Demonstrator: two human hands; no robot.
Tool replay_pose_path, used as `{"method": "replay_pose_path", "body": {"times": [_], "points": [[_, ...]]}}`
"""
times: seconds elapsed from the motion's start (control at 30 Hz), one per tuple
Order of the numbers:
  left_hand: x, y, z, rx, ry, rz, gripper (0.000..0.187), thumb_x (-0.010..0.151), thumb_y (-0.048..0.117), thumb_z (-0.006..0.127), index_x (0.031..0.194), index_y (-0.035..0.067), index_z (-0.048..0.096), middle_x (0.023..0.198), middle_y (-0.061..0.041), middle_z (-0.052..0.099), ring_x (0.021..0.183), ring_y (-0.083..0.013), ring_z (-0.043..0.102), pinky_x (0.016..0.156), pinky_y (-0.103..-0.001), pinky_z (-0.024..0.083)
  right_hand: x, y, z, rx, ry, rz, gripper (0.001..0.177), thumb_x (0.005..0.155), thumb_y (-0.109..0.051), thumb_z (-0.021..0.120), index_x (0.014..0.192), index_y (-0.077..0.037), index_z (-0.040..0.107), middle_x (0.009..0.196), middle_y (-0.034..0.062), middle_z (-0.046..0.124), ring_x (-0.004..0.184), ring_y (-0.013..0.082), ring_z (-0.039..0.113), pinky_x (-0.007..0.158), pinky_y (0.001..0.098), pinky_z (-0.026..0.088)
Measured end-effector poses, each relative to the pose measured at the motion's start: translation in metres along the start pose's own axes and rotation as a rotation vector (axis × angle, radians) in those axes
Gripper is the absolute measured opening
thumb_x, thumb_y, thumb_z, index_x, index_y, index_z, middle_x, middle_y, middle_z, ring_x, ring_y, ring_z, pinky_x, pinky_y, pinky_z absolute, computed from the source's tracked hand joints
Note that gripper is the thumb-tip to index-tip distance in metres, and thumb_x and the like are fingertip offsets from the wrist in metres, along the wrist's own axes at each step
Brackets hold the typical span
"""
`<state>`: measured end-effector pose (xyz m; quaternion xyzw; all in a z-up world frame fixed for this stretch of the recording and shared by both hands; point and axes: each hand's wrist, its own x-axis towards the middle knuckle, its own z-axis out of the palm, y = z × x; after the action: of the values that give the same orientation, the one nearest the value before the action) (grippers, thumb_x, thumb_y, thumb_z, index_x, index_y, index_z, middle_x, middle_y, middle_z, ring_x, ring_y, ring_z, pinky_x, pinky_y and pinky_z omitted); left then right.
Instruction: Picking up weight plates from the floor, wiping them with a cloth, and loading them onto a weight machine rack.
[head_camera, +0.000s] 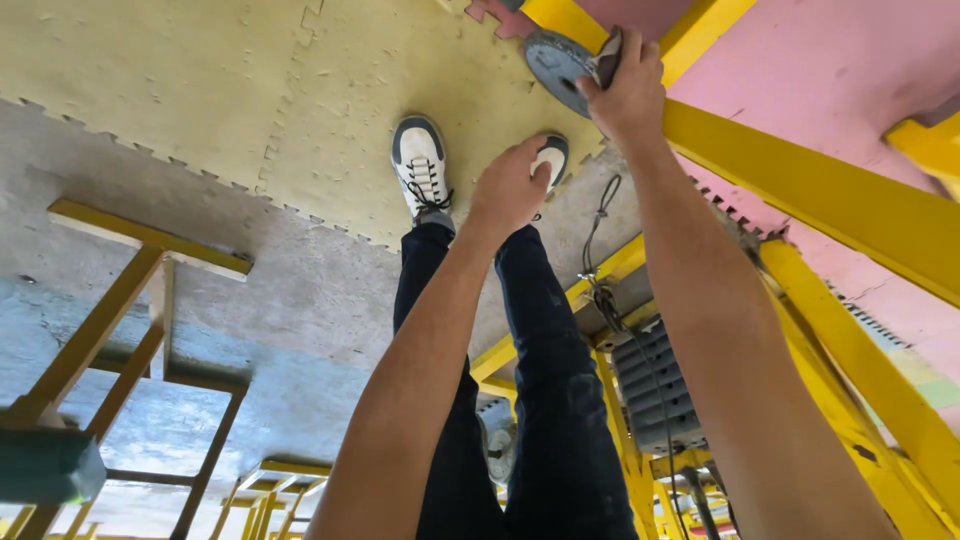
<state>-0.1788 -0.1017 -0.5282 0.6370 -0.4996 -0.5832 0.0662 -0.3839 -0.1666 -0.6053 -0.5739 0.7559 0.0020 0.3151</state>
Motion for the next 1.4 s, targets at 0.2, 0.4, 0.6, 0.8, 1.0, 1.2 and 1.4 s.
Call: {"method": "replay_pose_path", "body": {"times": [0.2,0.4,0.6,0.8,1.0,1.2,1.4], "points": [[0.013,-0.019,0.019,-0.031,-0.045,-0.044,0.041,0.091,0.024,0.064,0.129,0.008,0.065,0.112,-0.02,0.074,0.104,-0.0377,0.071,0.091,-0.046,0.055,0.024,-0.007,0.02,-0.068,-0.249,0.015,0.078,0.072,-0.031,0.095,0.134,-0.011,0.052,0.124,0.0243,0.061,0.109,0.046,0.062,0.087,0.0542,0.05],[0.018,-0.031,0.021,-0.032,-0.074,-0.079,0.041,0.093,0.024,0.063,0.131,0.009,0.065,0.113,-0.02,0.074,0.104,-0.0374,0.071,0.092,-0.046,0.055,0.032,-0.004,0.023,-0.256,-0.317,0.043,0.047,0.08,-0.026,0.087,0.122,-0.014,0.069,0.1,0.0221,0.073,0.094,0.0446,0.07,0.081,0.0534,0.054],[0.013,-0.033,0.023,-0.052,-0.001,-0.109,0.042,0.093,0.026,0.064,0.131,0.008,0.064,0.114,-0.017,0.075,0.106,-0.0364,0.071,0.092,-0.045,0.054,0.007,-0.002,0.035,-0.165,-0.269,0.013,0.042,0.081,-0.021,0.084,0.117,-0.007,0.068,0.1,0.0234,0.073,0.095,0.0429,0.07,0.082,0.0521,0.055],[-0.021,-0.02,0.01,-0.088,0.154,-0.082,0.058,0.099,0.036,0.059,0.147,0.005,0.051,0.14,-0.025,0.059,0.127,-0.0425,0.058,0.105,-0.045,0.048,-0.088,-0.056,-0.044,0.257,-0.064,0.12,0.038,0.078,-0.015,0.089,0.105,-0.001,0.066,0.091,0.0202,0.073,0.082,0.0321,0.069,0.071,0.0423,0.053],[-0.065,0.004,-0.04,-0.099,0.425,0.005,0.077,0.107,0.059,0.048,0.152,-0.004,0.043,0.148,-0.032,0.048,0.134,-0.0482,0.046,0.11,-0.048,0.034,-0.213,-0.114,-0.158,0.757,-0.169,0.37,0.027,0.083,-0.012,0.085,0.097,0.001,0.065,0.085,0.0087,0.068,0.073,0.0148,0.063,0.066,0.0323,0.051],[-0.169,0.115,-0.139,-0.229,0.002,-0.063,0.068,0.092,0.064,0.058,0.11,-0.001,0.067,0.103,-0.024,0.074,0.098,-0.0348,0.071,0.088,-0.04,0.052,-0.33,-0.142,-0.234,1.099,0.022,0.381,0.03,0.083,-0.01,0.086,0.102,-0.002,0.064,0.088,0.0016,0.068,0.073,0.0109,0.061,0.065,0.0295,0.051],[-0.286,0.194,-0.188,-0.066,-0.056,0.154,0.061,0.091,0.053,0.072,0.107,-0.005,0.061,0.099,-0.023,0.072,0.095,-0.0337,0.07,0.086,-0.041,0.053,-0.436,-0.174,-0.3,1.144,0.115,0.39,0.034,0.084,-0.016,0.085,0.106,-0.002,0.064,0.088,0.0012,0.066,0.072,0.0103,0.057,0.064,0.0296,0.048]]}}
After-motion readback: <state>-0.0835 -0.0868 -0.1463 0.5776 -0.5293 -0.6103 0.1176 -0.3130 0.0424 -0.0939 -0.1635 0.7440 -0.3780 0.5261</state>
